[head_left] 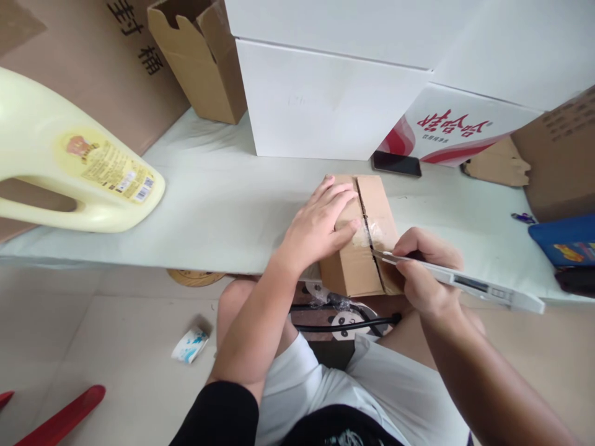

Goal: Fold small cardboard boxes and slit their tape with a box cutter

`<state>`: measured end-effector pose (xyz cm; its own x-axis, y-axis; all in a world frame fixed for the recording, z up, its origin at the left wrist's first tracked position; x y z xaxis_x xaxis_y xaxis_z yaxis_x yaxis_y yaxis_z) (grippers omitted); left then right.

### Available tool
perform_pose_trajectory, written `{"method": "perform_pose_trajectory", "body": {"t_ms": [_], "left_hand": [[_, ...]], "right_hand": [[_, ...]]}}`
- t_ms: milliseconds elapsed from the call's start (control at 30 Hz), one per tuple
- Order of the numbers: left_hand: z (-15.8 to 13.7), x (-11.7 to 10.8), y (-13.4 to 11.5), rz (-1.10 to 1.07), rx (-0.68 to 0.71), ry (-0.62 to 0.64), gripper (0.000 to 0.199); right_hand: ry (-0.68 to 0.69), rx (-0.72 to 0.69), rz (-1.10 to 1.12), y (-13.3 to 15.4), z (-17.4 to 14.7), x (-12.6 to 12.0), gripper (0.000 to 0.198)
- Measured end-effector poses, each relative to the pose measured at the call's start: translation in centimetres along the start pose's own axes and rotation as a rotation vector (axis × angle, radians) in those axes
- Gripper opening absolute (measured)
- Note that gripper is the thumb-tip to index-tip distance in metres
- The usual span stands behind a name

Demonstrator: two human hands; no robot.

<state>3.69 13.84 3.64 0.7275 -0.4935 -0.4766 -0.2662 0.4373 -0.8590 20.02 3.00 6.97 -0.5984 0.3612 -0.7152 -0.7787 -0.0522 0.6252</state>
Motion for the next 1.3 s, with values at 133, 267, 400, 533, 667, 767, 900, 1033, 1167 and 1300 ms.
{"method": "perform_pose_trajectory", "body": {"t_ms": [133,267,400,533,667,767,900,1033,1167,1300], "left_hand": [[0.1,0.0,0.0,-0.002,-0.024,0.000,0.044],[0.0,-0.1,0.1,-0.006,-0.038,0.001,0.045],[-0.3,-0.1,-0.3,0.017,-0.029,0.021,0.039],[-0.9,-0.1,-1.3,0.017,-0.034,0.053,0.037],[-1.3,-0.8,-2.2,-0.044,-0.042,-0.020,0.018],[-1.5,-1.7,-2.3,-0.134,-0.025,-0.095,0.016],[-1.9,-2.6,-1.5,-0.190,-0.056,-0.130,0.014],[-2.7,-3.7,-0.7,-0.126,-0.142,-0.203,0.039],[-3.0,-4.5,-0.3,-0.211,-0.173,-0.269,0.045],[-2.4,-4.7,1.2,-0.479,-0.152,-0.327,0.051]], "right_hand": [[-0.139,-0.014,0.217,-0.5,0.3,-1.1,0.007],[-0.359,-0.024,0.542,-1.3,1.7,-3.5,0.012],[-0.571,0.123,0.266,-5.4,2.4,-5.1,0.022],[0.092,0.518,-0.470,-11.7,1.9,-3.2,0.013],[0.345,0.503,-0.691,-14.9,0.5,-1.6,0.018],[0.371,0.476,-0.760,-16.1,-0.1,-0.8,0.025],[0.333,0.422,-0.800,-16.7,-0.2,-0.3,0.033],[0.250,0.313,-0.784,-15.6,-0.3,0.1,0.036],[0.273,0.189,-0.651,-13.2,-1.1,0.9,0.030],[0.182,0.206,-0.182,-11.9,-2.4,1.2,0.019]]}}
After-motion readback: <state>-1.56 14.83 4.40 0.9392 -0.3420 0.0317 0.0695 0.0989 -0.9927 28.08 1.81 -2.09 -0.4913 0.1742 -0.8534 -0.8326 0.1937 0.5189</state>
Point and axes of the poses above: each hand's wrist, its own z-axis towards the middle knuckle, its own x-axis out of the palm, y = z × x, the point moved 3 cm from there along z, towards the middle knuckle, and after that the axes turned 13 degrees about -z, right-handed, at the moved point
